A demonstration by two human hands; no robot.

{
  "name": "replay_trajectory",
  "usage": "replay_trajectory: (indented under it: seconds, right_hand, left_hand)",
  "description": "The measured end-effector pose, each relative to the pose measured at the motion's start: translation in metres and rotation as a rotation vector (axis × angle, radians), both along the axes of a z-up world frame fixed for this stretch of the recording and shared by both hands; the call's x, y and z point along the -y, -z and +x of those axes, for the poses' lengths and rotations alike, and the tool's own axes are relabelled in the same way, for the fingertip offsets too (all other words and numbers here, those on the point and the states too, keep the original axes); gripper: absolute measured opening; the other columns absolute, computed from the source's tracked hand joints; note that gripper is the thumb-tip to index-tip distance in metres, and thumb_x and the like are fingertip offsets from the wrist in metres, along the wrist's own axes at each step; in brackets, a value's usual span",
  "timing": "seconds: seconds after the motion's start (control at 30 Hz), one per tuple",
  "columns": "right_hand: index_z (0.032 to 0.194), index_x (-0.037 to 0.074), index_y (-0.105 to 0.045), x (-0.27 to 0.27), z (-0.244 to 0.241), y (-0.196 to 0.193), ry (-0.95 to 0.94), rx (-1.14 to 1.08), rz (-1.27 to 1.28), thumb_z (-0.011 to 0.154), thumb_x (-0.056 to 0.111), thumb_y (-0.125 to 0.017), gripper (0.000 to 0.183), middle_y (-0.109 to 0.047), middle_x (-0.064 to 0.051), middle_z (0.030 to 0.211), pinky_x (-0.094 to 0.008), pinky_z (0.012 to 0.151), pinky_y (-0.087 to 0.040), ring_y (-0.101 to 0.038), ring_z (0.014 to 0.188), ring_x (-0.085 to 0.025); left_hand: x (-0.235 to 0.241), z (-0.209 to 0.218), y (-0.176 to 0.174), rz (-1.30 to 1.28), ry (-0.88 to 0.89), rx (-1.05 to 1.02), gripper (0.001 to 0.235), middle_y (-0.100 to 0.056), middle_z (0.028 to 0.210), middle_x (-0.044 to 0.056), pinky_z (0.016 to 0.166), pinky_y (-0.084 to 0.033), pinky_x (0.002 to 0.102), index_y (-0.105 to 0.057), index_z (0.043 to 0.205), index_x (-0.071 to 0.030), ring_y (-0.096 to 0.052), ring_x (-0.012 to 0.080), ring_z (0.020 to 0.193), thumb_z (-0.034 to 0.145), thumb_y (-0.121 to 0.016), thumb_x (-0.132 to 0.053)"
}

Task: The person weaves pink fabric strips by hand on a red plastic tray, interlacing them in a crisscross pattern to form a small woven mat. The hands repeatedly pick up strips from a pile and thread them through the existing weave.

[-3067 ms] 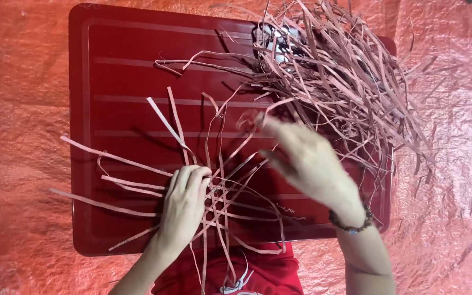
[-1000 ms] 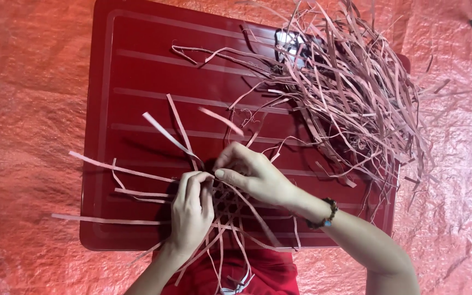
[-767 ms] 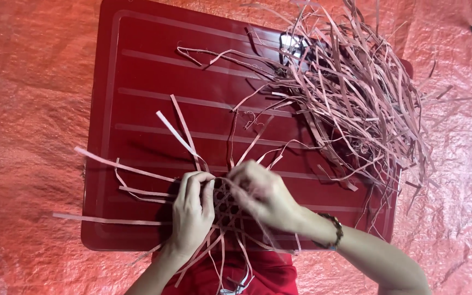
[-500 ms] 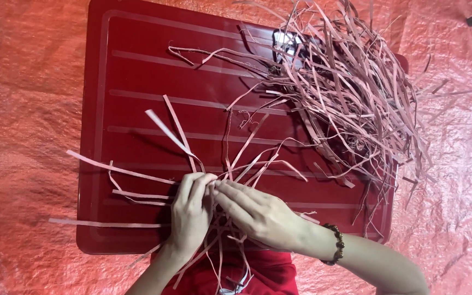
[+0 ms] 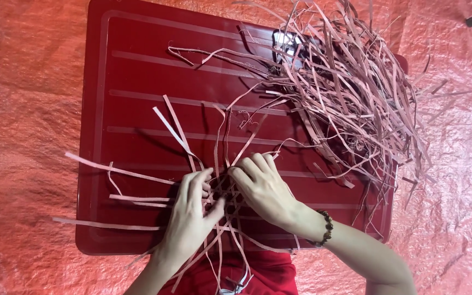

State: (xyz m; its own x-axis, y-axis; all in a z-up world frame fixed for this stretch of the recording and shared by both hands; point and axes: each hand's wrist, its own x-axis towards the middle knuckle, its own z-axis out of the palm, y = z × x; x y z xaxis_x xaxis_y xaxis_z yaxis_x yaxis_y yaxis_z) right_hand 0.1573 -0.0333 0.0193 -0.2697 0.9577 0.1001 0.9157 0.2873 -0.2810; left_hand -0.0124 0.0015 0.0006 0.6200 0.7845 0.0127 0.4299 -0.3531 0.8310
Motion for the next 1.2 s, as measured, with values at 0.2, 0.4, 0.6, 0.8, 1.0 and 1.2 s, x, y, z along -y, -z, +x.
replay_trajectory:
  seconds: [0.2, 0.4, 0.6, 0.8, 1.0, 1.2]
  right_hand:
    - [0.093, 0.001, -0.048, 0.004, -0.005, 0.005, 0.04, 0.088, 0.012, 0.077, -0.004, -0.045, 0.017, -0.046, -0.012, 0.083, -0.035, 0.065, -0.035, -0.041, 0.072, -0.026]
    - [0.095, -0.006, -0.047, 0.008, -0.011, 0.004, 0.033, 0.044, 0.025, 0.082, -0.003, -0.042, 0.014, -0.048, -0.017, 0.093, -0.035, 0.073, -0.041, -0.046, 0.082, -0.028]
    - [0.095, -0.006, -0.048, 0.008, -0.011, 0.001, 0.039, 0.027, 0.064, 0.081, -0.005, -0.044, 0.014, -0.048, -0.018, 0.094, -0.035, 0.075, -0.042, -0.048, 0.086, -0.028]
    - [0.094, 0.0, -0.05, 0.004, -0.009, -0.002, 0.01, 0.227, 0.154, 0.082, 0.0, -0.044, 0.013, -0.052, -0.013, 0.092, -0.031, 0.071, -0.044, -0.05, 0.083, -0.025]
    - [0.092, -0.002, -0.048, 0.002, -0.008, -0.002, 0.004, 0.083, 0.085, 0.079, -0.007, -0.047, 0.013, -0.047, -0.012, 0.079, -0.032, 0.063, -0.039, -0.04, 0.067, -0.022]
    - [0.078, 0.003, -0.05, -0.011, -0.01, -0.016, 0.151, -0.149, 0.049, 0.085, 0.009, -0.05, 0.01, -0.043, -0.006, 0.068, -0.032, 0.061, -0.035, -0.036, 0.062, -0.022]
  left_hand:
    - [0.005, -0.006, -0.012, 0.31, -0.001, -0.181, 0.06, -0.041, 0.105, 0.014, 0.083, -0.041, 0.033, -0.042, 0.112, 0.0, -0.043, 0.023, 0.093, 0.064, -0.073, -0.018]
    - [0.003, -0.005, -0.008, 0.238, -0.004, -0.198, 0.048, -0.044, 0.1, 0.011, 0.083, -0.041, 0.033, -0.048, 0.107, -0.005, -0.044, 0.0215, 0.09, 0.066, -0.07, -0.018]
    - [0.005, -0.006, 0.0, 0.23, 0.0, -0.139, 0.041, -0.047, 0.096, 0.009, 0.079, -0.043, 0.032, -0.052, 0.105, -0.005, -0.044, 0.021, 0.086, 0.068, -0.069, -0.015]
    - [0.003, -0.006, -0.005, 0.226, 0.0, -0.08, 0.041, -0.047, 0.094, 0.008, 0.077, -0.042, 0.033, -0.054, 0.106, -0.005, -0.043, 0.0215, 0.084, 0.067, -0.069, -0.009]
    - [0.003, -0.006, -0.004, 0.263, -0.002, -0.075, 0.032, -0.048, 0.095, 0.009, 0.078, -0.044, 0.032, -0.057, 0.098, -0.004, -0.044, 0.0215, 0.085, 0.068, -0.068, -0.008]
    - [0.003, -0.004, -0.007, 0.31, 0.001, -0.064, 0.034, -0.048, 0.093, 0.008, 0.077, -0.045, 0.031, -0.057, 0.101, -0.005, -0.044, 0.0209, 0.083, 0.069, -0.068, -0.008]
